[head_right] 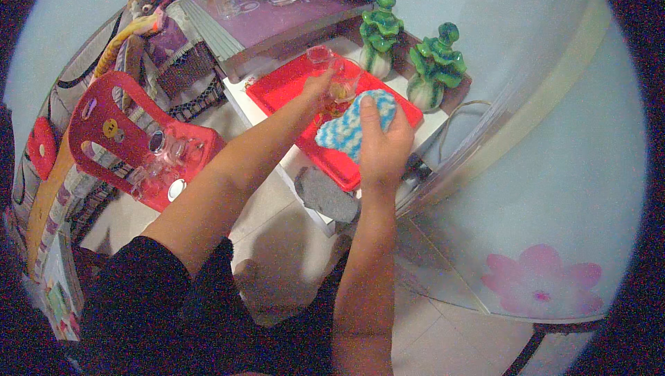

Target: The person cleans glass cups and a small lid by hand with a cloth, handling them one at a time and placing them on a red tray and a chair.

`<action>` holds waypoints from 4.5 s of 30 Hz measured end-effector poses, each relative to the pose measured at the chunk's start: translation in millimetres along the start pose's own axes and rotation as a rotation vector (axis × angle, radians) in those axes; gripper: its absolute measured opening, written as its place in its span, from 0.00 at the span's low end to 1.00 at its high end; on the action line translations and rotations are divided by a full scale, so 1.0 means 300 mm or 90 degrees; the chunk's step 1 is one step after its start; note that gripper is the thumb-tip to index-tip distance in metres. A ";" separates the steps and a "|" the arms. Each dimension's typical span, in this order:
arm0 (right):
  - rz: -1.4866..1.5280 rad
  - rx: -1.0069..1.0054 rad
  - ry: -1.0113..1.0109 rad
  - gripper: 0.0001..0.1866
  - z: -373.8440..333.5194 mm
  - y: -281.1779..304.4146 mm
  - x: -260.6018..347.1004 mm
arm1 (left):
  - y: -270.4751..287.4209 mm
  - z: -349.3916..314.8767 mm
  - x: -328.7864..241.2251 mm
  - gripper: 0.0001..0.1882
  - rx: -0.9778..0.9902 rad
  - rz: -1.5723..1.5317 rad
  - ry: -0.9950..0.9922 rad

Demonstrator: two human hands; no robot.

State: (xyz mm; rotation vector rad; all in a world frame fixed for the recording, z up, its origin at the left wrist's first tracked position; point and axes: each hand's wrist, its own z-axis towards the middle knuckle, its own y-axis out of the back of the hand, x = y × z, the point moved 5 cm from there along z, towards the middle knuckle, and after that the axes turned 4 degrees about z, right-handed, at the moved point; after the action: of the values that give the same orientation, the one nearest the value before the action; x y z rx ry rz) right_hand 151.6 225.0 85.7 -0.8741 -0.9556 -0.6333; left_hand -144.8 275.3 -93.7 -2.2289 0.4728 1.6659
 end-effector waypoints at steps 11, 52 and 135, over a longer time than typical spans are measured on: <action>-0.052 -0.032 0.009 0.12 0.013 0.045 0.014 | -0.031 -0.182 -0.064 0.19 0.050 -0.035 0.050; -0.047 0.300 -0.224 0.16 -0.192 -0.393 -0.257 | 1.522 -0.843 0.282 0.32 -0.483 0.805 -0.162; -0.604 0.240 0.194 0.21 -0.147 -0.316 -0.272 | 0.431 -0.861 -0.075 0.35 0.414 -0.630 0.212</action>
State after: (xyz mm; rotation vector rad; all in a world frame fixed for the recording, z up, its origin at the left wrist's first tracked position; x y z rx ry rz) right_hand 59.2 145.8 33.1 0.0687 -1.1376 -1.2910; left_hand 13.0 47.6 -9.3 -1.7453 -0.0557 0.5304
